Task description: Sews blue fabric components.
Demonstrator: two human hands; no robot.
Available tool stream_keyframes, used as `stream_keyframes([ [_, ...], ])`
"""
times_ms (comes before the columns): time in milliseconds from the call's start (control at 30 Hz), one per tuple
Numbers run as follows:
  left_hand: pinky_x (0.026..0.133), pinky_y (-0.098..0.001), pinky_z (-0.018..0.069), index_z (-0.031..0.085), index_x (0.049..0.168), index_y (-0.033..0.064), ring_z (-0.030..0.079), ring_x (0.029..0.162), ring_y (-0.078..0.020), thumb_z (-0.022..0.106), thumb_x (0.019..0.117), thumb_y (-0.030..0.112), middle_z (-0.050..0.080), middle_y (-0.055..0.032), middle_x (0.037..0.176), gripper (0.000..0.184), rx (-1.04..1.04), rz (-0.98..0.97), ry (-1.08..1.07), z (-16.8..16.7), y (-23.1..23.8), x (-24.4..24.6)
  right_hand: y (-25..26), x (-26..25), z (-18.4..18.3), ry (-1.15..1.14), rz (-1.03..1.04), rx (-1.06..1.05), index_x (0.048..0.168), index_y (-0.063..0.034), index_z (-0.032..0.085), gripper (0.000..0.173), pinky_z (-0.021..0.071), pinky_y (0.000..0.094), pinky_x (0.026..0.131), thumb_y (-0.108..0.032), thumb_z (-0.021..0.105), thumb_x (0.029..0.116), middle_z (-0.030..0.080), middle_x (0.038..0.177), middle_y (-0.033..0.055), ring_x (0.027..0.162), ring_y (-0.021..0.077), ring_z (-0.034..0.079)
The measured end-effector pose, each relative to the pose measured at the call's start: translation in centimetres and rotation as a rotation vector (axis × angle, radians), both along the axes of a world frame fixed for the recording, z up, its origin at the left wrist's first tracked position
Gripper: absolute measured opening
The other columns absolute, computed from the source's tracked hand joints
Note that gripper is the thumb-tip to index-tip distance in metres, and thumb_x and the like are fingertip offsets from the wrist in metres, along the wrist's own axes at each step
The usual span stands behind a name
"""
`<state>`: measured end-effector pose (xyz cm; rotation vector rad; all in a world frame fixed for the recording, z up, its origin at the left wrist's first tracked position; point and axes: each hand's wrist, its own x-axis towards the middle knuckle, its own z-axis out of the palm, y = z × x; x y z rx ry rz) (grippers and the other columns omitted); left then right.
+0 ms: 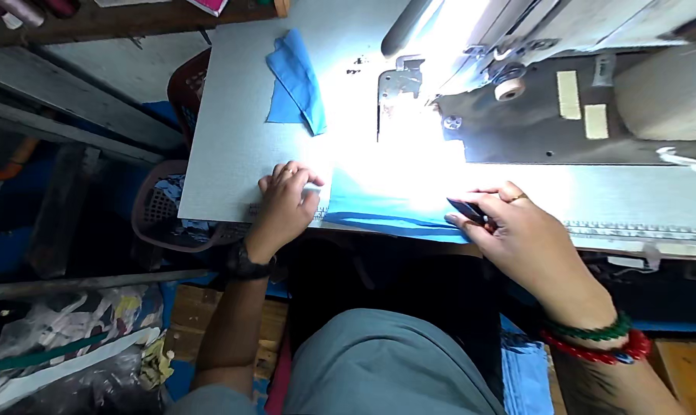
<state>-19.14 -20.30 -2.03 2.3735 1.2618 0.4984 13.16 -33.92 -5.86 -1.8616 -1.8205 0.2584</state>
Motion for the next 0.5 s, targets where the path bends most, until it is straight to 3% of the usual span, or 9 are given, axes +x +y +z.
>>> stream_keyframes([
  [100,0.094,-0.0540,0.0364,0.073,0.098,0.0202,0.052,0.117,-0.0259,0.070,0.0841,0.032,0.059,-0.0033,0.121,0.019,0.013,0.053,0.023,-1.4,-2.2,-0.7,-0.1,0.0,-0.1,0.010,-0.006,-0.001,0.120,-0.0117,0.074,0.034,0.0492,0.0525,0.060,-0.035,0.061,0.0979,0.064,0.115,0.0145,0.077,0.0296,0.063],
  [167,0.095,-0.0530,0.0357,0.074,0.093,0.0198,0.051,0.116,-0.0264,0.077,0.0845,0.043,0.059,-0.0040,0.121,0.025,0.040,0.102,0.008,-2.2,-3.8,-0.2,0.0,0.0,0.0,0.014,-0.007,-0.007,0.121,-0.0123,0.074,0.034,0.0486,0.0511,0.059,-0.035,0.062,0.0981,0.064,0.115,0.0131,0.077,0.0275,0.062],
  [300,0.096,-0.0533,0.0343,0.073,0.087,0.0172,0.052,0.116,-0.0226,0.068,0.0938,0.039,0.059,-0.0023,0.118,0.023,-0.032,0.131,-0.068,-1.9,-5.5,0.1,-0.1,0.0,0.1,0.004,0.010,-0.017,0.121,-0.0114,0.074,0.036,0.0490,0.0517,0.061,-0.036,0.061,0.0985,0.065,0.117,0.0135,0.079,0.0285,0.063],
  [433,0.094,-0.0514,0.0355,0.071,0.080,0.0188,0.054,0.111,-0.0203,0.070,0.0911,0.042,0.062,0.0002,0.108,0.026,-0.100,0.054,0.012,-0.6,-5.9,-1.5,-1.0,-0.3,0.4,0.001,0.042,-0.031,0.120,-0.0126,0.075,0.037,0.0514,0.0503,0.062,-0.039,0.061,0.0979,0.067,0.116,0.0135,0.077,0.0275,0.064],
  [500,0.091,-0.0521,0.0369,0.071,0.085,0.0192,0.055,0.108,-0.0238,0.072,0.0893,0.048,0.062,-0.0024,0.107,0.029,-0.030,0.061,0.065,-0.2,-5.6,-1.9,-1.4,-0.5,0.3,0.014,0.053,-0.022,0.121,-0.0133,0.075,0.037,0.0514,0.0476,0.061,-0.039,0.062,0.0984,0.067,0.116,0.0126,0.076,0.0256,0.063],
])
